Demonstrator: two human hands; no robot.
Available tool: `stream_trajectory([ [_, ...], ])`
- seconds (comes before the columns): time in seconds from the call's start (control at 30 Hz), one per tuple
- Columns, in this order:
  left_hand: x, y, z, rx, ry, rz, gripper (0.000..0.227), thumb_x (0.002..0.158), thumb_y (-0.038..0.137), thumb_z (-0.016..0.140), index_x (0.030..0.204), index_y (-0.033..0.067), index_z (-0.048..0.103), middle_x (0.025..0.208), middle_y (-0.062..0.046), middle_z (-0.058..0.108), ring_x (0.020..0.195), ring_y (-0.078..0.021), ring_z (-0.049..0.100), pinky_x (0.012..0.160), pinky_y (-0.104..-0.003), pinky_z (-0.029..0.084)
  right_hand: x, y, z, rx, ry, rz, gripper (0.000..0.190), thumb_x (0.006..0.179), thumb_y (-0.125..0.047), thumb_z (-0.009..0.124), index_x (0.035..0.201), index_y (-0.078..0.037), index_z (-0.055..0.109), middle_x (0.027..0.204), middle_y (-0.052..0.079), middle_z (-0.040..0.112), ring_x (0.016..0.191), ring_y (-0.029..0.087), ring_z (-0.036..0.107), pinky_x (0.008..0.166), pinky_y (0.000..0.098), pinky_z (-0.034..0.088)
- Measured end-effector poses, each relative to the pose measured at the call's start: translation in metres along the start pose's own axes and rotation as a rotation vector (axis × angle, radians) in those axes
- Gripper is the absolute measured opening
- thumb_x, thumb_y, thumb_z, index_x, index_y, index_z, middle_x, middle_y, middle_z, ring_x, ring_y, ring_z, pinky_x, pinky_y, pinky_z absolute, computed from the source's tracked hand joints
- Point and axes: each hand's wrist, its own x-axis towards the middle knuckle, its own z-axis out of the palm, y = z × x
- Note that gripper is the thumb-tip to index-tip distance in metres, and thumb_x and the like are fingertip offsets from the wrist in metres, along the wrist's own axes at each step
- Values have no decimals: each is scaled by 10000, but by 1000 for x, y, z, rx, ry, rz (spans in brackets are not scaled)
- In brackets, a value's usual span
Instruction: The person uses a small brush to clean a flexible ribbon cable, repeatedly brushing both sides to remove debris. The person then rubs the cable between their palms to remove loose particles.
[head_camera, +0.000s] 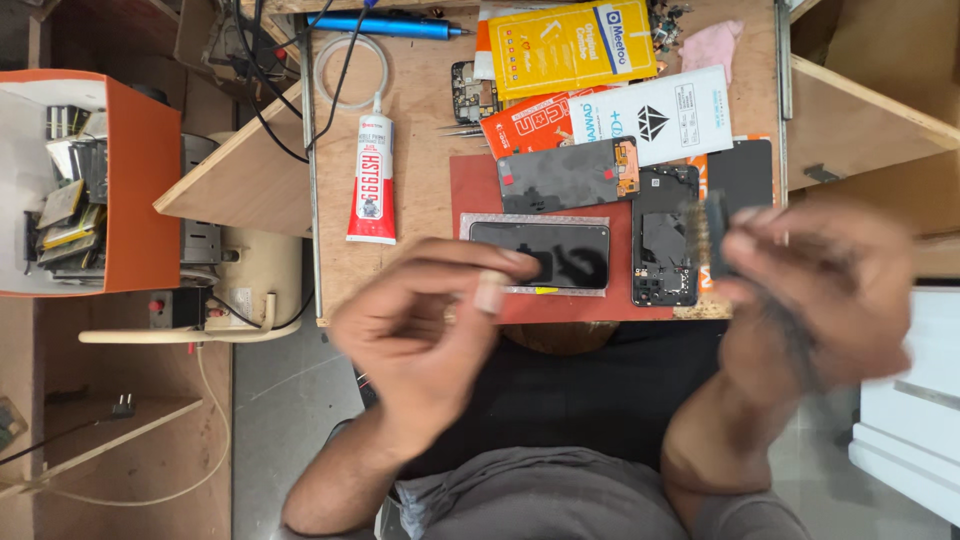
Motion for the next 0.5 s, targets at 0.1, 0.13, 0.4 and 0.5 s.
stream_trajectory([
  [0.1,9,6,-21,32,68,82,56,1072,-112,624,1027,-77,620,1102,-233,707,1034,-246,750,980,-379,655,9,35,6,-97,-104,100,126,1011,19,796,1100,4,708,1163,159,629,1045,239,660,904,337,534],
  [0.13,12,6,-25,10,74,69,52,1068,-108,617,1032,-72,607,1101,-240,701,1025,-249,745,982,-398,658,15,46,10,-98,-181,182,115,1005,9,774,1087,-8,695,1137,134,638,1030,222,667,895,334,537],
  [0.4,22,-9,-39,-191,50,-55,75,1044,-72,609,992,-53,559,1042,-278,697,915,-265,739,894,-419,658,46,147,68,-680,-510,-126,221,896,-116,798,1114,-88,771,1055,70,710,1009,286,656,806,411,515],
  [0.5,19,-5,-46,-196,69,-53,83,1049,-73,611,990,-53,556,1025,-273,694,899,-267,739,876,-419,664,52,190,66,-722,-502,-196,269,858,-112,794,1126,-107,777,1028,63,714,1040,287,654,836,408,524],
])
